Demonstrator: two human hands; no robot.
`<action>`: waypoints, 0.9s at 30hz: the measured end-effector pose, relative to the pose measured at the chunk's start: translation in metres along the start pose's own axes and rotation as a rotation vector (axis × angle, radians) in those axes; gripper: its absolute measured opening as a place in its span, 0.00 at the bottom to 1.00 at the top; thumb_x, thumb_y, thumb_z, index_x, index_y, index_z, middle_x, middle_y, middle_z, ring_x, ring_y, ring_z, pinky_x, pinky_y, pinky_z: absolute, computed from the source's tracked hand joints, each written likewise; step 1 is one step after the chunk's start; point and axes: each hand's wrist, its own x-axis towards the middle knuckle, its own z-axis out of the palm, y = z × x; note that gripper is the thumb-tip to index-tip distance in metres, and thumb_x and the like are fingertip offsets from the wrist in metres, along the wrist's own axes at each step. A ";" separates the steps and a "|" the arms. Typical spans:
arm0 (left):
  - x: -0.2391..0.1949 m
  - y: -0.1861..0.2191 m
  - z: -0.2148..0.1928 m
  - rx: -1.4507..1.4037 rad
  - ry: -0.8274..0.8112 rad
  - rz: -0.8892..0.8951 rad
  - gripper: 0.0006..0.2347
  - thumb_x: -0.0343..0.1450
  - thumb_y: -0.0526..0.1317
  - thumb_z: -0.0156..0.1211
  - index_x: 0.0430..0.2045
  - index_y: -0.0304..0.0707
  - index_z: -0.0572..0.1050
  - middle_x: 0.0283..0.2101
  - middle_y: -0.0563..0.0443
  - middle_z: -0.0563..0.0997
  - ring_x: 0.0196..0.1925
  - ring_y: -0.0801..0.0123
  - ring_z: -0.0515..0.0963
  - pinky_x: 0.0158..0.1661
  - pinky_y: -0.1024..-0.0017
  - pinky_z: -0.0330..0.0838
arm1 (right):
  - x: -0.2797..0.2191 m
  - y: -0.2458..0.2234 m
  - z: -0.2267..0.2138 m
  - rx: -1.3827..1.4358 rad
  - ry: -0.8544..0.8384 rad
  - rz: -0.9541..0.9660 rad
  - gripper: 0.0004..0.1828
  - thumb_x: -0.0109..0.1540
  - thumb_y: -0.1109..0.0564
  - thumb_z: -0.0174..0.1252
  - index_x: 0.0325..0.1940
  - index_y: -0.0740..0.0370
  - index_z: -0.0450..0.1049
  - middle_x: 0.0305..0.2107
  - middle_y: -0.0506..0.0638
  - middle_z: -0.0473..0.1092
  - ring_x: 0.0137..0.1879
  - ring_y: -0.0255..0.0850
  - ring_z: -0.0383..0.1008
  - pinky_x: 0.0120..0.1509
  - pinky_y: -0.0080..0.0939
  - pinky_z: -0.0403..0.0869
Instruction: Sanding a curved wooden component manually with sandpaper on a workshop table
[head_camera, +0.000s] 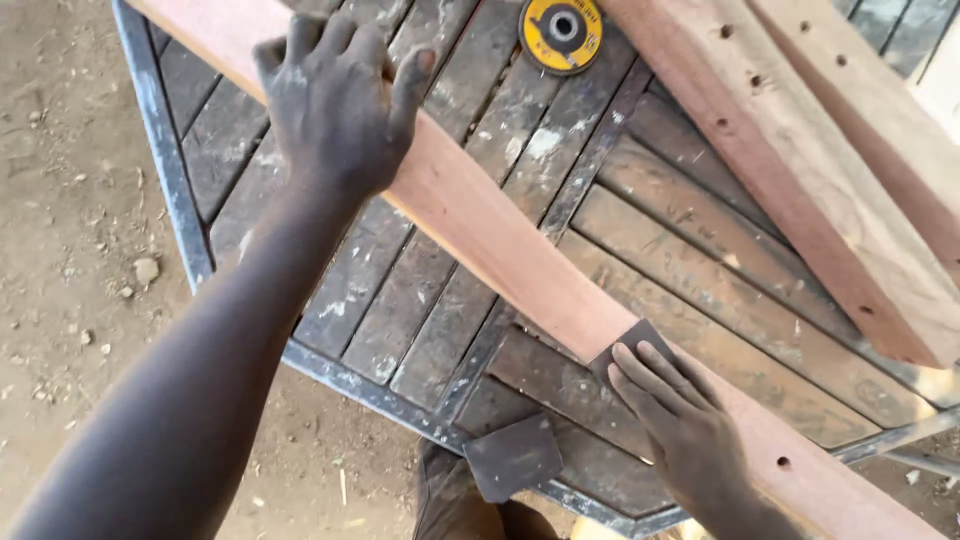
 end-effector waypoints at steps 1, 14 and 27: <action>0.003 0.002 0.003 -0.003 0.010 0.004 0.25 0.83 0.59 0.41 0.24 0.43 0.76 0.34 0.50 0.77 0.45 0.53 0.71 0.41 0.55 0.56 | 0.032 -0.007 0.006 -0.009 0.008 0.001 0.24 0.68 0.58 0.44 0.68 0.56 0.69 0.68 0.47 0.65 0.77 0.46 0.61 0.82 0.51 0.56; 0.005 -0.002 -0.005 -0.119 -0.010 -0.024 0.26 0.84 0.54 0.32 0.30 0.45 0.81 0.35 0.55 0.81 0.45 0.58 0.72 0.43 0.57 0.56 | 0.126 -0.032 0.006 0.228 0.206 -0.225 0.32 0.66 0.75 0.42 0.74 0.60 0.62 0.71 0.50 0.61 0.81 0.53 0.56 0.85 0.56 0.57; 0.004 0.004 0.000 -0.074 -0.062 -0.104 0.24 0.82 0.56 0.40 0.25 0.42 0.78 0.35 0.49 0.81 0.43 0.54 0.73 0.42 0.54 0.58 | 0.073 -0.006 0.019 -0.020 0.056 -0.135 0.27 0.70 0.58 0.46 0.75 0.52 0.61 0.71 0.42 0.61 0.80 0.49 0.53 0.83 0.51 0.54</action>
